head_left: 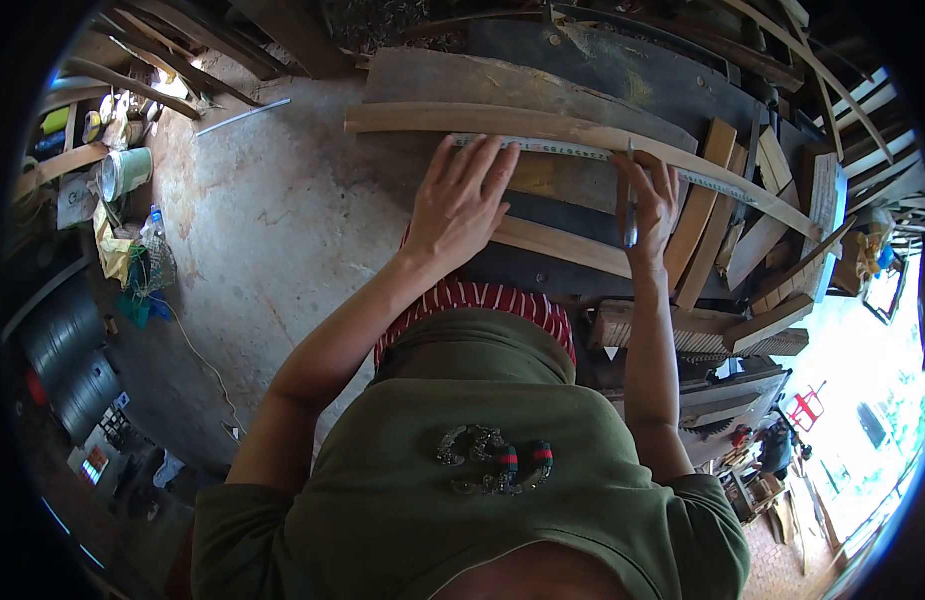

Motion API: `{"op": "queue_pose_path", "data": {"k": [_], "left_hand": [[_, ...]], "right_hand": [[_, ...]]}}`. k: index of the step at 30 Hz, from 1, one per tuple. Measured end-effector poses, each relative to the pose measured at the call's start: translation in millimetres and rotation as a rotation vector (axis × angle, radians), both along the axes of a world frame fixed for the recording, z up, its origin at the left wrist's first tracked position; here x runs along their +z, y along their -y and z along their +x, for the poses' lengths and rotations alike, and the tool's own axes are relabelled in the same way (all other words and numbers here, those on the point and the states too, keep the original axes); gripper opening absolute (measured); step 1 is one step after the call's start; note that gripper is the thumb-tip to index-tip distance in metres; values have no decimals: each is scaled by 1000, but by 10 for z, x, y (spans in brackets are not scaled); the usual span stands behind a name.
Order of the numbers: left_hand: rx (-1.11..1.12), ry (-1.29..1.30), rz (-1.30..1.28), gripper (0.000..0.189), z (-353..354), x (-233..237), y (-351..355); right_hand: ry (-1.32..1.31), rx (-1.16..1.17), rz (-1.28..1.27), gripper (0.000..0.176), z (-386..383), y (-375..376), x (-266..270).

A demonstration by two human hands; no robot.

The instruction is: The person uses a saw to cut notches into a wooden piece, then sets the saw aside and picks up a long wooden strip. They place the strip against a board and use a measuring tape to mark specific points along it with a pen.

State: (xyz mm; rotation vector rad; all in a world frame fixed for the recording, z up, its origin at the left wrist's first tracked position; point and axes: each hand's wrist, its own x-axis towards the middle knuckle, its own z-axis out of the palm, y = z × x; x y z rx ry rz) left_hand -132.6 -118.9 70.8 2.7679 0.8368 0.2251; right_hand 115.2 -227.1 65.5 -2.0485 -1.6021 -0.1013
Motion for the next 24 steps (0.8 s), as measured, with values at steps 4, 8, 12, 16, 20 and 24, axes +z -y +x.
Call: {"op": "queue_pose_path", "data": {"k": [4,8,12,16,20,24], "left_hand": [[46,-33,-5,76,-157,38,-54],[85,-39,2,76,-211,19,-83],[109,-25,-9,77,-192,7,-115],[107,-1,-22,78,-142,-2,-132],[107,5,-25,79,-98,-33,-143],[113,22,-18,79,-84,-61,-162]], "right_hand": [[-46,12,-2,34,-155,-110,-43],[-43,18,22,35,-237,-191,-78],[-52,20,34,35,-252,-237,-79],[-38,-3,41,31,-207,-241,-98],[-31,-30,64,27,-202,-256,-97],[-51,-27,13,33,-161,-231,-163]]}}
